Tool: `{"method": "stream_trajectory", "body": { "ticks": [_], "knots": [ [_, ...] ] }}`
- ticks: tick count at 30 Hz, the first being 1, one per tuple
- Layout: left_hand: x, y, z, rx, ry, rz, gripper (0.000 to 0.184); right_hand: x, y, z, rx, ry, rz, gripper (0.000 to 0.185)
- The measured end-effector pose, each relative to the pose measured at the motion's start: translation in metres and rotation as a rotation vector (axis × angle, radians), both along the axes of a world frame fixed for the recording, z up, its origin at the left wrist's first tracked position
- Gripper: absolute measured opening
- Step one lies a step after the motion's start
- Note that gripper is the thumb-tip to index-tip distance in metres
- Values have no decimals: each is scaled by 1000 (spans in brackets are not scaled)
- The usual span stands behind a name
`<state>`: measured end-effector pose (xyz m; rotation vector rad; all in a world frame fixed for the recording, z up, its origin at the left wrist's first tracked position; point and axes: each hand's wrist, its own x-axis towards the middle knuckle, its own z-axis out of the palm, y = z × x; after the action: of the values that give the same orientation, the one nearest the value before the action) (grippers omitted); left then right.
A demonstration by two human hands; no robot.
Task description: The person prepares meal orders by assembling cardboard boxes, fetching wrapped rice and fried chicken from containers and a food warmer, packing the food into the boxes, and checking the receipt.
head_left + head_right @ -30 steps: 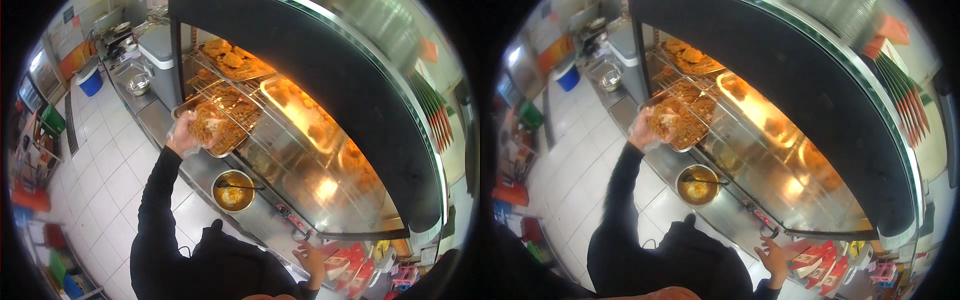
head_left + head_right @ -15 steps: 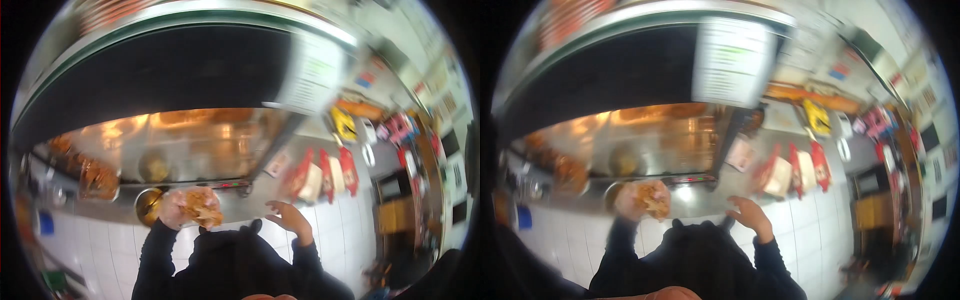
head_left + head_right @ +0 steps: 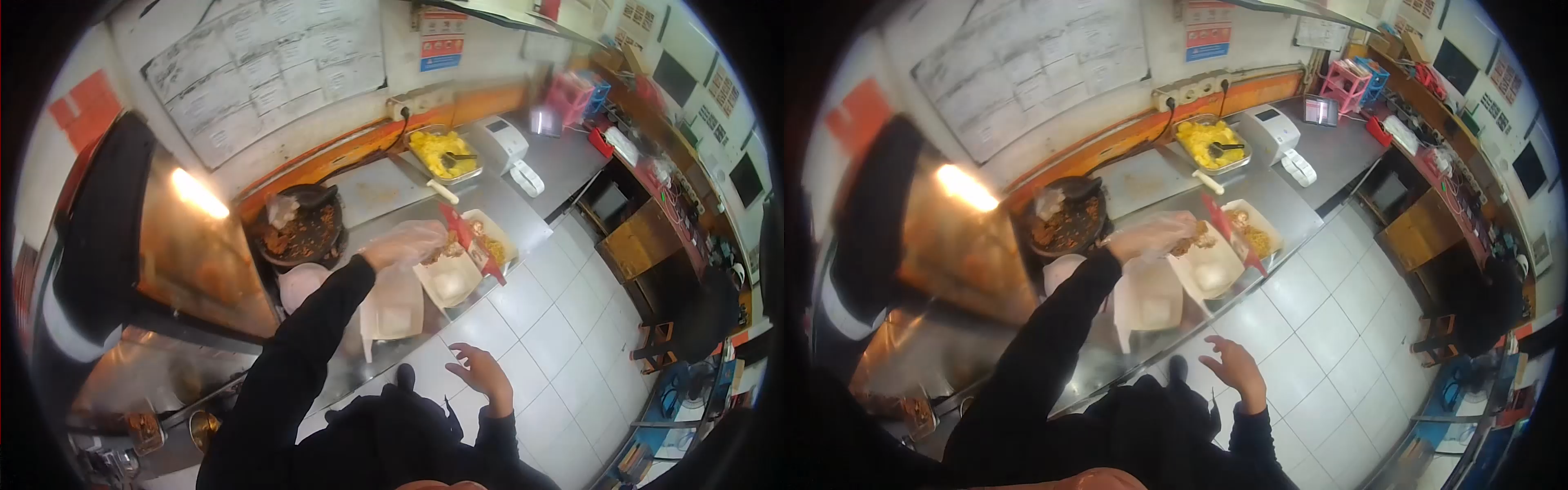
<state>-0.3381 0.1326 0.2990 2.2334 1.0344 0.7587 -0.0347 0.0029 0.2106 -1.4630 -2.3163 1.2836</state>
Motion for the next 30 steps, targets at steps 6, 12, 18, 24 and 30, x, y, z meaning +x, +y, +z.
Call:
{"method": "stream_trajectory", "body": {
  "ticks": [6,12,18,24,30],
  "knots": [
    [50,88,-88,-407,214,149,25,39,31,-13,-28,48,-79,48],
    [10,44,-63,-201,-147,301,39,52,43,-23,-126,50,-55,48],
    [-41,-116,-33,271,66,798,37,-33,51,24,-318,387,440,39],
    [-46,-300,-22,292,-122,1228,24,-162,-12,34,-419,687,796,52],
    [-62,-448,-51,778,-434,1834,28,-260,-87,-89,-190,525,575,69]
  ]
}}
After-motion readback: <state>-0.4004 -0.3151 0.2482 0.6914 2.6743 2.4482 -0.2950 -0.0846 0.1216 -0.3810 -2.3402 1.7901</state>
